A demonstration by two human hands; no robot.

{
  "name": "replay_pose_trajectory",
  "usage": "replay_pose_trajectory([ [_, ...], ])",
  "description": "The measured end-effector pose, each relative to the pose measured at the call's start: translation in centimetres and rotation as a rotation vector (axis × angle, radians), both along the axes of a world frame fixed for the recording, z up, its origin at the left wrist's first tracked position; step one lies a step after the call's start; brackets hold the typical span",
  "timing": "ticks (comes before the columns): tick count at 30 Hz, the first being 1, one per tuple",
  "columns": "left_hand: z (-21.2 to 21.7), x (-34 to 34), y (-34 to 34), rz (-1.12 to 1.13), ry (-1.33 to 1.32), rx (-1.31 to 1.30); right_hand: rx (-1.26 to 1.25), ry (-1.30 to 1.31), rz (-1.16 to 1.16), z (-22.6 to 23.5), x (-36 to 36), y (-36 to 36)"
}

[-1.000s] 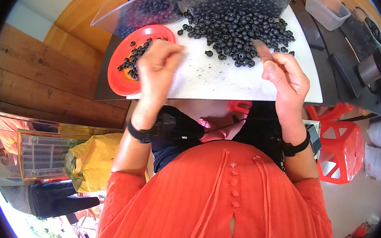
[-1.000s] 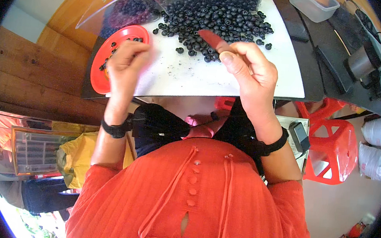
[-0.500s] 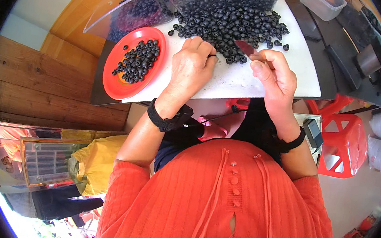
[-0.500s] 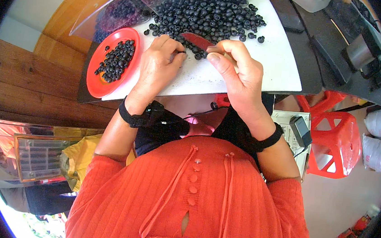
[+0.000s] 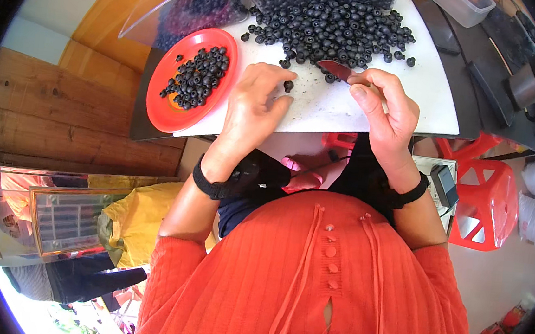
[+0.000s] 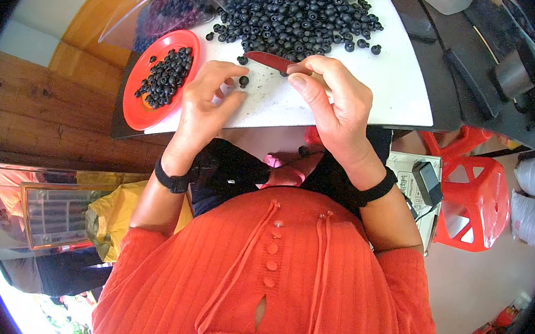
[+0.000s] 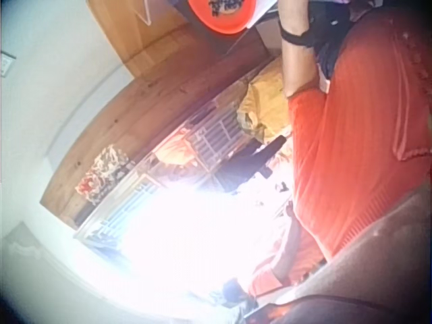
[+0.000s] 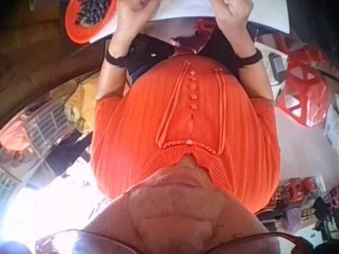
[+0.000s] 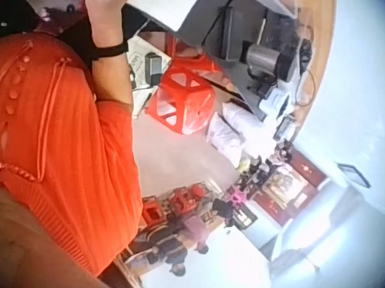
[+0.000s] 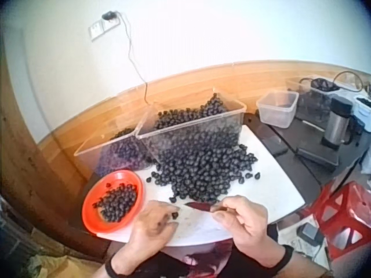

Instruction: Sorting and inspecting small black berries on a table.

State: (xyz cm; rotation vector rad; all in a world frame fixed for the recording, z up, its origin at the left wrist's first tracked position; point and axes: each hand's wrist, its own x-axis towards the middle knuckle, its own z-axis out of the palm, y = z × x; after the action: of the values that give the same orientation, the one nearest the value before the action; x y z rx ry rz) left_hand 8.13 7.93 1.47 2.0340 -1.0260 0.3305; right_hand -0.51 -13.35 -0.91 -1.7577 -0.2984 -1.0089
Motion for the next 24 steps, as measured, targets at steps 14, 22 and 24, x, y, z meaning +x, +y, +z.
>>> replay_pose_trajectory([
  [14, -0.9, 0.6, -1.0, 0.139, -0.193, 0.087, -0.136, -0.008, -0.048, 0.0, 0.3, 0.5],
  [22, -1.0, 1.3, -0.8, 0.162, -0.371, 0.291, -0.176, -0.015, -0.077, -0.1, 0.4, 0.5],
  [24, -0.7, 0.8, -0.9, 0.153, -0.352, 0.293, -0.174, -0.017, -0.081, 0.0, 0.4, 0.6],
])
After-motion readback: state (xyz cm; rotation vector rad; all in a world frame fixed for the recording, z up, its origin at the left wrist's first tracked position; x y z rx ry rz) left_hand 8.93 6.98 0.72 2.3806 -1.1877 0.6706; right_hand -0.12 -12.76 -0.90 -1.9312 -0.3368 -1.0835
